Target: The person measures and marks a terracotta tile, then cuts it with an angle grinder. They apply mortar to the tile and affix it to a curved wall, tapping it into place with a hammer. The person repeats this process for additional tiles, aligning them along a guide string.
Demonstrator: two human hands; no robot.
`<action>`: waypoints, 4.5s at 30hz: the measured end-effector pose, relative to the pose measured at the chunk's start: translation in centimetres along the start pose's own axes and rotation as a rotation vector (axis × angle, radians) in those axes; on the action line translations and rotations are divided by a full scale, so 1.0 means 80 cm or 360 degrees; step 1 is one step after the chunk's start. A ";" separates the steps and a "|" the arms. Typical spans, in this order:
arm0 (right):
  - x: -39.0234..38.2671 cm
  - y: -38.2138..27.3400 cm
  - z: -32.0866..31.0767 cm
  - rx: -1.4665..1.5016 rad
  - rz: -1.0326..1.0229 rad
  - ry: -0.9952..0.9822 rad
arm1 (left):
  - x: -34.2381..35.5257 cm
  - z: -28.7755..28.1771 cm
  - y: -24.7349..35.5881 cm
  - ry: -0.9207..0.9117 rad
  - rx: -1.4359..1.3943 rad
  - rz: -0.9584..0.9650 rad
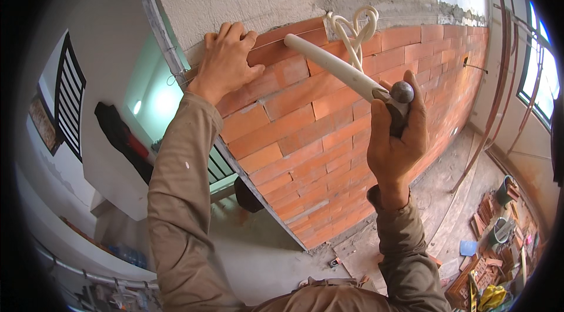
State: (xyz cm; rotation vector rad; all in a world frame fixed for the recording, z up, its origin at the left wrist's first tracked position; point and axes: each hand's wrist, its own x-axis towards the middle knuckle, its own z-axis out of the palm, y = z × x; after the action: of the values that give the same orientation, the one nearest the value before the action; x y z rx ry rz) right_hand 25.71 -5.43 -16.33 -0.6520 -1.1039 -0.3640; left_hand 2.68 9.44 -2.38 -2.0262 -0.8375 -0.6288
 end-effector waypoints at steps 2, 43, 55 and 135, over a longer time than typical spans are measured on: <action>0.001 0.004 0.001 0.0001 -0.0012 0.0011 | 0.000 0.001 0.001 -0.0010 -0.0006 -0.0015; -0.021 0.023 -0.006 -0.0149 0.0031 0.0117 | 0.002 -0.011 0.000 -0.0150 -0.0015 -0.0010; -0.039 0.022 -0.003 -0.0013 0.0103 0.0155 | 0.001 -0.012 0.003 -0.0158 0.0001 -0.0022; -0.141 -0.001 -0.011 0.0427 0.0477 0.0003 | -0.127 -0.062 -0.051 0.0173 0.0213 -0.0051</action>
State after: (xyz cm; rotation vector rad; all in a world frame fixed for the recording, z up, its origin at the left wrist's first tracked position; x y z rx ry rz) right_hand 21.53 -6.58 -26.82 -0.5667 -1.0130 0.0412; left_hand -7.58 3.67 -4.65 -1.8450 -0.8269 -0.6766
